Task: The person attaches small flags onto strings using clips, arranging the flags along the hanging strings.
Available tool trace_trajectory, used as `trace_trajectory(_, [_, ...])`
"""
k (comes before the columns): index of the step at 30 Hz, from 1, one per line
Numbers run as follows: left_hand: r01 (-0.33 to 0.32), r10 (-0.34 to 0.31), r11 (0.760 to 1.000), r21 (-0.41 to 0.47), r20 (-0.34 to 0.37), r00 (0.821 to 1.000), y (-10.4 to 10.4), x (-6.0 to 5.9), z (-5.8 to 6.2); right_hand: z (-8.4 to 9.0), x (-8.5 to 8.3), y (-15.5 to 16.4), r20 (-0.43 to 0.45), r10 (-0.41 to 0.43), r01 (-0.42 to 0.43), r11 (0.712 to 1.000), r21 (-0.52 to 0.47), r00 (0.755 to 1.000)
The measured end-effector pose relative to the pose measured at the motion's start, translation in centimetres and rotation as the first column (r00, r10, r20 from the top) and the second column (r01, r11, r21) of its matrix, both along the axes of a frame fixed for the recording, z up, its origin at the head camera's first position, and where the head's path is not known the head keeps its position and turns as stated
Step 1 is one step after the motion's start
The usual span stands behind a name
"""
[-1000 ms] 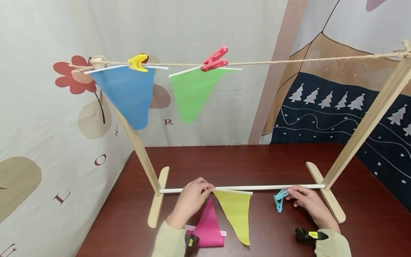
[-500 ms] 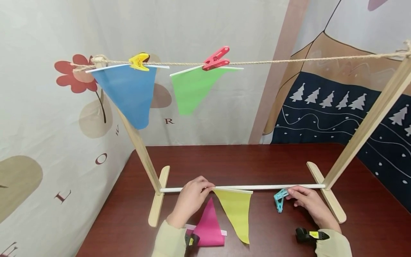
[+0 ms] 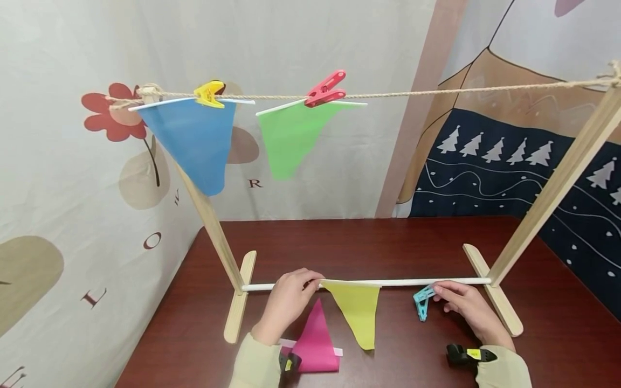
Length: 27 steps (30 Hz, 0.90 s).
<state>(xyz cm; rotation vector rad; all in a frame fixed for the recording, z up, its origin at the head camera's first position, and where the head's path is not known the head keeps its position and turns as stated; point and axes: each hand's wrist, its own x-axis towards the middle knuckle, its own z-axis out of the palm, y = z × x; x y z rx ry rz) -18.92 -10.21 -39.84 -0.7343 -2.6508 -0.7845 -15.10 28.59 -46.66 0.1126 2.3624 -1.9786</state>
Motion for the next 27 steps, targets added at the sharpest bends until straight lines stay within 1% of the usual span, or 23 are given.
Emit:
trace_trajectory(5, [0.002, -0.002, 1.000, -0.015, -0.006, 1.000, -0.01, -0.01, 0.01, 0.07, -0.01, -0.13, 0.018, 0.001, -0.001, 1.000, 0.019, 1.000])
trace_trajectory(11, [-0.009, 0.008, 1.000, 0.025, 0.003, 1.000, -0.03, -0.02, 0.01, -0.03, -0.12, -0.17, -0.015, 0.011, -0.011, 0.999, 0.035, 1.000])
trace_trajectory(15, [0.002, -0.002, 0.999, 0.037, -0.005, 1.000, 0.11, -0.20, -0.15, -0.04, -0.02, -0.07, -0.017, 0.004, -0.003, 0.999, 0.045, 1.000])
trace_trajectory(18, [0.000, -0.001, 0.999, 0.046, 0.008, 1.000, 0.15, -0.14, -0.22, -0.02, 0.09, -0.03, -0.008, 0.002, -0.002, 0.999, 0.041, 1.000])
trace_trajectory(22, [-0.022, 0.021, 0.998, 0.051, 0.020, 1.000, 0.09, 0.07, -0.13, 0.03, 0.08, -0.16, 0.010, -0.001, 0.000, 0.999, 0.044, 1.000])
trace_trajectory(27, [-0.037, 0.037, 0.998, 0.045, -0.002, 0.999, 0.02, 0.11, 0.11, 0.27, -0.16, -0.44, 0.047, -0.014, 0.010, 0.996, 0.086, 0.999])
